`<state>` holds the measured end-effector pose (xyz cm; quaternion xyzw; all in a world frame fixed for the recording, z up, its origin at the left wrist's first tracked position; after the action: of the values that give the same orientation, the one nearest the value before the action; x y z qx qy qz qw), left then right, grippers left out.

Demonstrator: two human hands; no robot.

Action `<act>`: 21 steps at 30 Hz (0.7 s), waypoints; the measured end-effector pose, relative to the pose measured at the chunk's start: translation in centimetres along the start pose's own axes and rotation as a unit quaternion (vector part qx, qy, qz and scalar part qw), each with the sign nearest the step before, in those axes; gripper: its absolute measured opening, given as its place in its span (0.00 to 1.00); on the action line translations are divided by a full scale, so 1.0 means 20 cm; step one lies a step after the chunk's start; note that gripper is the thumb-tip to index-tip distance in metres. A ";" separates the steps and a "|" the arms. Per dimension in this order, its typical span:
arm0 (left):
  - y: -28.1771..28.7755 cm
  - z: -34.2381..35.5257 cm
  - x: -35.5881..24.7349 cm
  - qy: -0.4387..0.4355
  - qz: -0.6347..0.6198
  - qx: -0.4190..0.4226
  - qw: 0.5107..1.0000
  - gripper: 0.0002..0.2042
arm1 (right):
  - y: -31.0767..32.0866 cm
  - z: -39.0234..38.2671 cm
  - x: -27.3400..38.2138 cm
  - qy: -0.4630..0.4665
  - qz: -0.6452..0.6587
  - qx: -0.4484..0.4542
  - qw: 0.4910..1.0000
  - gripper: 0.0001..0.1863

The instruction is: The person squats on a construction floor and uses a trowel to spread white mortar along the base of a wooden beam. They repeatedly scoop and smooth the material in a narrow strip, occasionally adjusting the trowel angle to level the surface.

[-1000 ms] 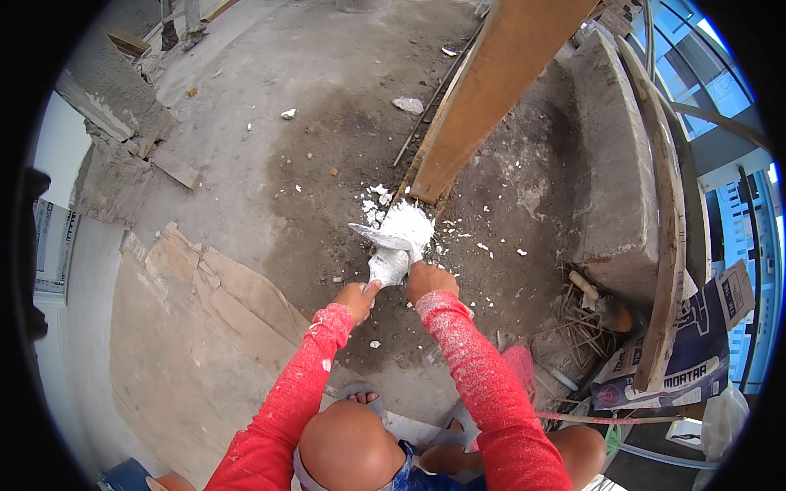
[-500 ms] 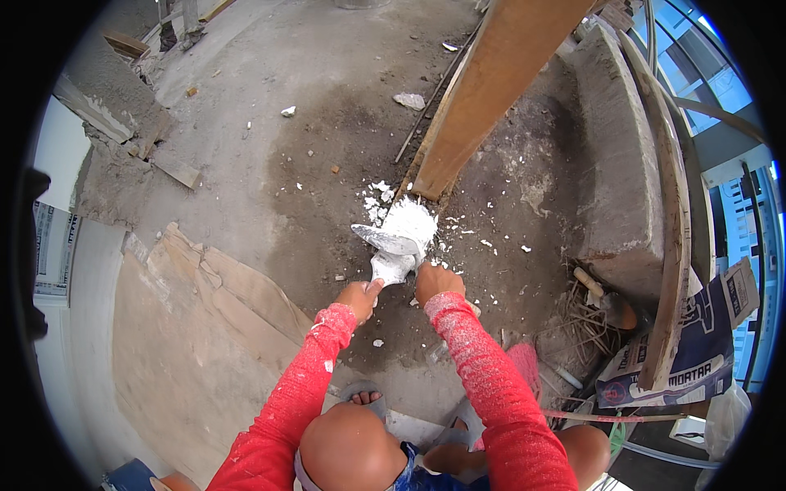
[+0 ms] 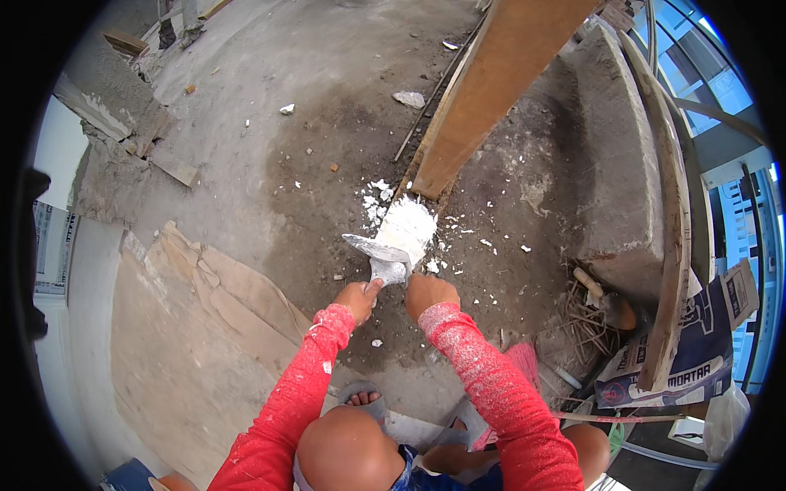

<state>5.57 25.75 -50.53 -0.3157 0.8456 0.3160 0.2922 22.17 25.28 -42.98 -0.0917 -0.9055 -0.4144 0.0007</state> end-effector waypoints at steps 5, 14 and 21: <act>-0.01 -0.03 0.01 0.035 -0.006 0.022 0.999 0.28 | 0.04 -0.02 -0.02 -0.020 0.018 -0.108 0.994 0.13; -0.02 -0.02 0.01 0.025 -0.015 0.007 1.000 0.27 | 0.05 -0.05 -0.03 -0.040 0.059 -0.085 0.994 0.14; -0.05 -0.01 0.00 0.023 -0.071 0.005 0.997 0.25 | 0.01 -0.03 -0.09 -0.042 0.064 -0.127 0.989 0.13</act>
<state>6.26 25.14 -50.73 -0.3809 0.8289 0.2830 0.2962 23.99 24.78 -42.57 -0.1664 -0.8370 -0.5208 -0.0221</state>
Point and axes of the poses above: each hand's wrist, its own z-axis towards the middle knuckle, its own y-axis out of the back of the hand, x = y × z, the point moved 6 cm from there along z, towards the middle knuckle, and after that the axes turned 1 degree about y, right-handed, at the moved point
